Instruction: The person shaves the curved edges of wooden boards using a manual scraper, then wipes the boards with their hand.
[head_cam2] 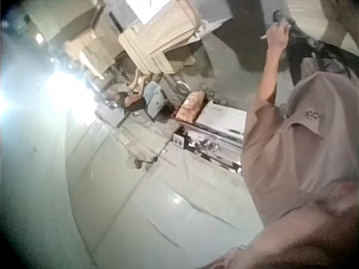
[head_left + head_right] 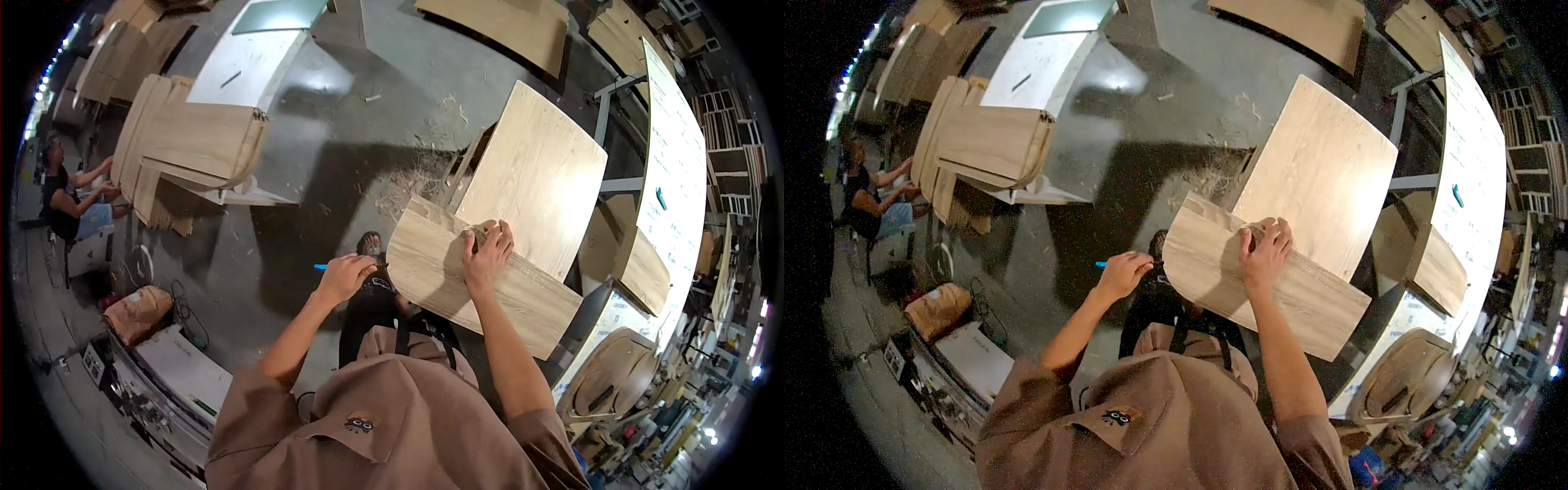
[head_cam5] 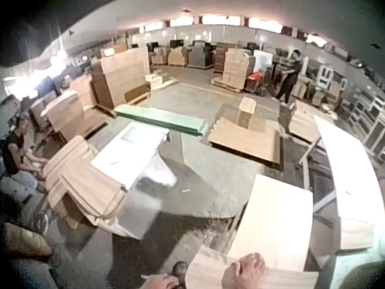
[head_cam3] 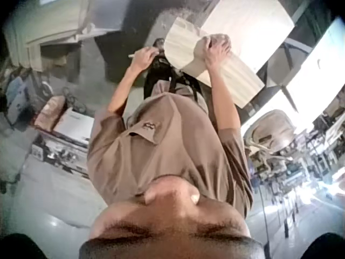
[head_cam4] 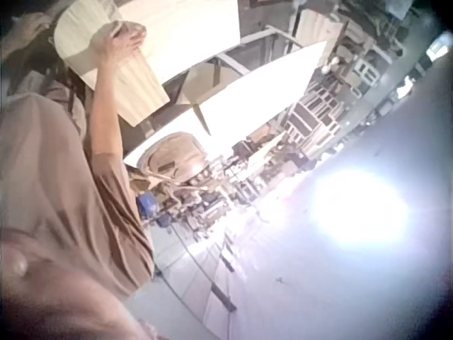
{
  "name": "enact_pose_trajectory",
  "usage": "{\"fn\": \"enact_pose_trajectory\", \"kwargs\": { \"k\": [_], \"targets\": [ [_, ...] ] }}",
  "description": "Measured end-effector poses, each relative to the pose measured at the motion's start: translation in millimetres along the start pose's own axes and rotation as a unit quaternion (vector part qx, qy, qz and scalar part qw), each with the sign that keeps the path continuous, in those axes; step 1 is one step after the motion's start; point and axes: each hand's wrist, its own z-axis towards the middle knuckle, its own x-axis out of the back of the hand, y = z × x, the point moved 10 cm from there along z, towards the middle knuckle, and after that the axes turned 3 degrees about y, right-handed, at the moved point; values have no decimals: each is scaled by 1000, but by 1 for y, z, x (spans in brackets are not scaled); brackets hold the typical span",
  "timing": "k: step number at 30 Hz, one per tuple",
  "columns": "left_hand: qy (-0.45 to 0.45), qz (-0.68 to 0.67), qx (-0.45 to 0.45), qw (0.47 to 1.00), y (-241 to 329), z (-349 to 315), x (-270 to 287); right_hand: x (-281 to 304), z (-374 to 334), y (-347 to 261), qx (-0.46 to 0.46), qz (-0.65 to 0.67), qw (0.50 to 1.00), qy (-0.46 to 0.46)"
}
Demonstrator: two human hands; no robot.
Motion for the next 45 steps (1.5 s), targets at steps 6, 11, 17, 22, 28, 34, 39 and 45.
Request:
{"fn": "enact_pose_trajectory", "kwargs": {
  "k": [6,11,17,22,28,34,39,45],
  "targets": [
    [-22,-7,-64,998,0,71,-8,-16,3,-1,22,-23,999,-33],
    [13,8,-124,992,-4,183,-12,-12,10,-16,43,-45,997,-48],
    [25,-83,-77,993,-30,222,-12,-17,10,-8,34,-38,998,-46],
    [-12,-165,-128,978,-39,105,-23,-24,9,-1,44,-46,997,-39],
    [79,-108,-202,970,-24,199,-34,-27,6,1,57,-54,996,-50],
    [81,-112,-117,983,-37,266,-35,-29,5,-2,58,-50,996,-55],
    [2,-96,-178,979,-28,187,-30,-30,5,-2,46,-44,996,-57],
    [0,-46,-95,994,4,30,-27,-30,4,-4,42,-34,997,-54]
  ]
}}
